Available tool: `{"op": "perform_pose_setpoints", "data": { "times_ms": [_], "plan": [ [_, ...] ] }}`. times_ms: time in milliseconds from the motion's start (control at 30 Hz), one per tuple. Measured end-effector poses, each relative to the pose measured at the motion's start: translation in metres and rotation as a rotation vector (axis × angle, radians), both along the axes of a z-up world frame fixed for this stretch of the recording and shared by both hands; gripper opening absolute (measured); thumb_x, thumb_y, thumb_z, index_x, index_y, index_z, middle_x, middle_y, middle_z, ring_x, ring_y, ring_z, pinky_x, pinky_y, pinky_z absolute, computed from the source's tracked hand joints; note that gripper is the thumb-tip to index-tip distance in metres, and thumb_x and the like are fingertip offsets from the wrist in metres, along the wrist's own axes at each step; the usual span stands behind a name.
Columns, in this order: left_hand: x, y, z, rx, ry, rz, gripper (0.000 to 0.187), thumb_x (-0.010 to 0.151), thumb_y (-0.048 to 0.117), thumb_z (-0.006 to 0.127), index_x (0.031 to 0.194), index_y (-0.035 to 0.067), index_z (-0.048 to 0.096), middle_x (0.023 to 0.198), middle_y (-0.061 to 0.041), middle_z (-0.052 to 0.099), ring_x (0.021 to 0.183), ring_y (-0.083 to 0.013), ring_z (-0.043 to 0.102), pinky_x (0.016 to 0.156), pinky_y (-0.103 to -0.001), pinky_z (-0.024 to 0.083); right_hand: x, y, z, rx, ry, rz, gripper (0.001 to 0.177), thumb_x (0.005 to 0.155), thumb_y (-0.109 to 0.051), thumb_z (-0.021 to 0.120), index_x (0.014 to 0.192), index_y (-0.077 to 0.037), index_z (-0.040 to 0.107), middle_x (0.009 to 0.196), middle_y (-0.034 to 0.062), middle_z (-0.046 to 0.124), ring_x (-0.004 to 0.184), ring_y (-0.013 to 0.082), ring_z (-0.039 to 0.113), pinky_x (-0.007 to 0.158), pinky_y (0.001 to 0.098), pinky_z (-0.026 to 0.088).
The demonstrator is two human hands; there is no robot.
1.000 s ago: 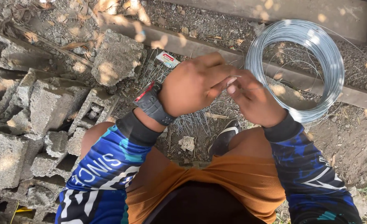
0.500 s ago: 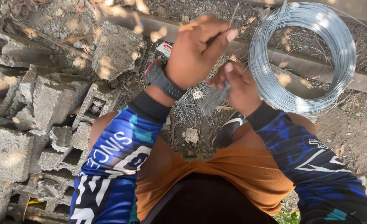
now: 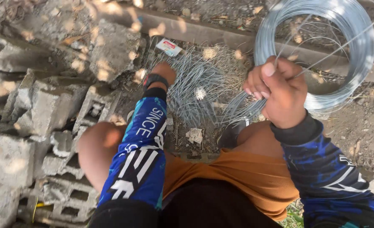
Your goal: The person sits on the ground and repeatedly pulls lengths of thin metal wire from a coil, breaks them off by hand, and places them into a growing pile. The person handles the wire with both hands and accumulates a bundle of short wire pieces.
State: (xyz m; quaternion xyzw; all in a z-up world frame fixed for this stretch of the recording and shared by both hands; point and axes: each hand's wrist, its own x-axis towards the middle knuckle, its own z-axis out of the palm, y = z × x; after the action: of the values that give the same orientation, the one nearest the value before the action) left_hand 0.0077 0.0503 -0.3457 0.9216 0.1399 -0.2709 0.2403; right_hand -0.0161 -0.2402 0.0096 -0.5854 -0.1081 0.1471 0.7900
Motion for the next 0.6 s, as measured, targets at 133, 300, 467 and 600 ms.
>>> {"op": "perform_pose_setpoints", "data": {
  "times_ms": [133, 300, 467, 600],
  "plan": [
    [-0.016, -0.017, -0.101, -0.062, 0.124, -0.007, 0.087, 0.1, 0.047, 0.053, 0.162, -0.001, 0.016, 0.145, -0.032, 0.052, 0.133, -0.0468, 0.055, 0.108, -0.06, 0.047, 0.02, -0.013, -0.033, -0.039, -0.181, -0.095, 0.04, 0.11, -0.018, 0.051, 0.072, -0.009, 0.043, 0.05, 0.0018, 0.034, 0.044, 0.0152, 0.041, 0.059, 0.032, 0.05],
    [0.005, -0.04, -0.084, 0.3, -0.152, -0.801, 0.043, 0.104, 0.022, 0.043, 0.14, 0.002, 0.056, 0.12, -0.017, 0.069, 0.105, -0.0337, 0.071, 0.087, -0.048, 0.06, 0.038, -0.018, -0.038, -0.092, -0.133, -0.173, 0.042, 0.112, -0.022, 0.047, 0.072, -0.009, 0.046, 0.05, 0.003, 0.041, 0.047, 0.0145, 0.046, 0.062, 0.0312, 0.052],
    [0.052, -0.079, 0.028, -0.296, -0.358, 0.123, 0.045, 0.104, 0.05, 0.05, 0.121, 0.01, 0.063, 0.117, -0.019, 0.071, 0.113, -0.0453, 0.066, 0.096, -0.062, 0.053, 0.04, -0.019, -0.034, -0.291, -0.133, -0.204, 0.044, 0.112, -0.028, 0.046, 0.074, -0.006, 0.053, 0.051, 0.0062, 0.048, 0.049, 0.0158, 0.053, 0.062, 0.0294, 0.051],
    [0.108, -0.068, 0.081, -1.066, -0.451, 0.531, 0.034, 0.106, 0.03, 0.039, 0.118, 0.011, 0.064, 0.099, -0.01, 0.065, 0.098, -0.0335, 0.066, 0.09, -0.045, 0.052, 0.037, -0.016, -0.027, -0.304, -0.121, -0.162, 0.035, 0.112, -0.024, 0.044, 0.095, 0.0, 0.062, 0.054, 0.0041, 0.049, 0.049, 0.0127, 0.049, 0.059, 0.0299, 0.051]
  ]
}}
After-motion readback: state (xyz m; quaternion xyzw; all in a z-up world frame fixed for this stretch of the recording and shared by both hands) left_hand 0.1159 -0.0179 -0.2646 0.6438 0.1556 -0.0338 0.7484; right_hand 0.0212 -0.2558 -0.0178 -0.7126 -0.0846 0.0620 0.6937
